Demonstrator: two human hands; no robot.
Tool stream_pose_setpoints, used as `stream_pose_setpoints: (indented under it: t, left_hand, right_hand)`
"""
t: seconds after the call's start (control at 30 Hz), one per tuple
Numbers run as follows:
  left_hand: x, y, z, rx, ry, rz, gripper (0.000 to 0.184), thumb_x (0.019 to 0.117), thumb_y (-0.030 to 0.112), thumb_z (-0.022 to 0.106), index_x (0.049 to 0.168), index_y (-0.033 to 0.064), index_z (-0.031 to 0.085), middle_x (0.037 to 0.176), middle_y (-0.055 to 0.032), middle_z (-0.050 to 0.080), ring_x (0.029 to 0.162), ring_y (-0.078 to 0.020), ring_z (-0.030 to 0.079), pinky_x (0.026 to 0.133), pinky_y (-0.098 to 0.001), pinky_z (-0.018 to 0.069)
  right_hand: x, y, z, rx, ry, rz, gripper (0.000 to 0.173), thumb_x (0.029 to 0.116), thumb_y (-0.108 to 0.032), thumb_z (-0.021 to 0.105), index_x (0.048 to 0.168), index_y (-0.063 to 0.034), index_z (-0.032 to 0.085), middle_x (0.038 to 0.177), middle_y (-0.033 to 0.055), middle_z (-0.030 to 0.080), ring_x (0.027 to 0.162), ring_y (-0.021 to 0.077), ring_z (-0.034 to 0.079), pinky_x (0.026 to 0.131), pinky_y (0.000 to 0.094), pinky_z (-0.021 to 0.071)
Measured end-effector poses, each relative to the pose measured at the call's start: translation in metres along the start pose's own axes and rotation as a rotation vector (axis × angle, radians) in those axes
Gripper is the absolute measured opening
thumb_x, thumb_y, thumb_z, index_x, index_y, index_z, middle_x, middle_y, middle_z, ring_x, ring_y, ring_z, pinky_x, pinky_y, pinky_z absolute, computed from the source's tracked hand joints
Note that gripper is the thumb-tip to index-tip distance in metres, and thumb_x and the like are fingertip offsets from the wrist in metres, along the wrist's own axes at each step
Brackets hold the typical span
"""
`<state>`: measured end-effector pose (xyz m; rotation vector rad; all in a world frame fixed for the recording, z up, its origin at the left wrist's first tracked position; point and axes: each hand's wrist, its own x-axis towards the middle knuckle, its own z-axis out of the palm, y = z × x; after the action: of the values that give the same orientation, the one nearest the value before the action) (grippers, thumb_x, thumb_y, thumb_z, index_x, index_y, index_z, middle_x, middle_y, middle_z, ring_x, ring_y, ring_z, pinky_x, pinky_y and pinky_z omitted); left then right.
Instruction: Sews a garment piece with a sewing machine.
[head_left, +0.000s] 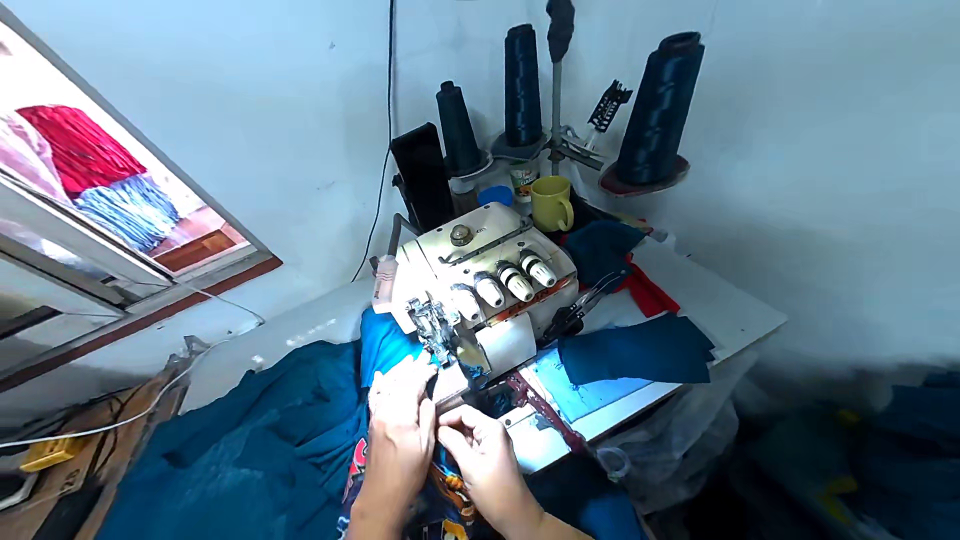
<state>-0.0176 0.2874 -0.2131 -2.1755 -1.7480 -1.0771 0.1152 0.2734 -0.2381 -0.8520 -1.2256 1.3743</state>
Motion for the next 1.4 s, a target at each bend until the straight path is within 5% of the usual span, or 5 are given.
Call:
stream_pose_setpoints:
  t: [0.27, 0.87, 1.13, 1.27, 1.4]
  left_hand:
    - [0.023, -0.009, -0.007, -0.143, 0.08, -0.317, 0.025, 0.0983, 0.005, 0.056, 0.115, 0.0028, 0.074, 0.129, -0.0112, 0.069, 0.13, -0.0257, 0.059, 0.111, -0.0457, 0.0437]
    - [-0.073, 0.017, -0.016, -0.2, 0.309, -0.309, 0.033, 0.0915, 0.003, 0.057, 0.119, -0.0045, 0.072, 0.125, -0.0176, 0.07, 0.117, -0.0193, 0.067, 0.1, -0.0278, 0.0539]
    - [-0.105, 0.063, -0.011, -0.255, 0.066, -0.209, 0.027, 0.0878, -0.001, 0.065, 0.112, -0.0097, 0.072, 0.117, -0.0257, 0.069, 0.112, -0.0369, 0.067, 0.098, -0.0428, 0.0549]
    - [-0.1, 0.062, -0.016, -0.216, -0.041, -0.14, 0.03, 0.0954, 0.012, 0.064, 0.122, 0.0009, 0.073, 0.126, -0.0184, 0.069, 0.118, -0.0333, 0.065, 0.105, -0.0502, 0.048]
    - [-0.074, 0.047, -0.023, -0.19, 0.034, -0.056, 0.035, 0.1007, 0.008, 0.052, 0.132, 0.0092, 0.068, 0.107, -0.008, 0.071, 0.092, -0.019, 0.068, 0.083, -0.0364, 0.0559]
  right_hand:
    - [-0.004, 0.004, -0.007, -0.021, -0.054, 0.041, 0.014, 0.0976, -0.005, 0.059, 0.099, -0.0001, 0.072, 0.092, 0.0039, 0.071, 0.082, 0.0042, 0.067, 0.076, 0.02, 0.0553]
    - [-0.01, 0.016, -0.004, -0.049, -0.094, 0.04, 0.018, 0.0993, -0.007, 0.055, 0.098, -0.0018, 0.073, 0.087, 0.0021, 0.07, 0.074, 0.0045, 0.065, 0.066, 0.0186, 0.054]
    - [-0.002, 0.011, 0.002, -0.135, -0.026, -0.139, 0.016, 0.0968, -0.015, 0.062, 0.092, -0.0043, 0.073, 0.08, -0.0025, 0.069, 0.073, 0.0006, 0.064, 0.068, 0.0182, 0.0538]
    - [0.021, 0.014, -0.027, -0.162, 0.313, -0.236, 0.02, 0.0974, -0.003, 0.055, 0.086, -0.0005, 0.071, 0.08, -0.0008, 0.067, 0.08, 0.0028, 0.064, 0.079, 0.0224, 0.0548]
    - [0.014, 0.007, -0.037, -0.226, 0.273, -0.283, 0.024, 0.0997, -0.007, 0.054, 0.081, -0.0048, 0.069, 0.075, -0.0045, 0.063, 0.072, -0.0004, 0.061, 0.07, 0.0169, 0.0512]
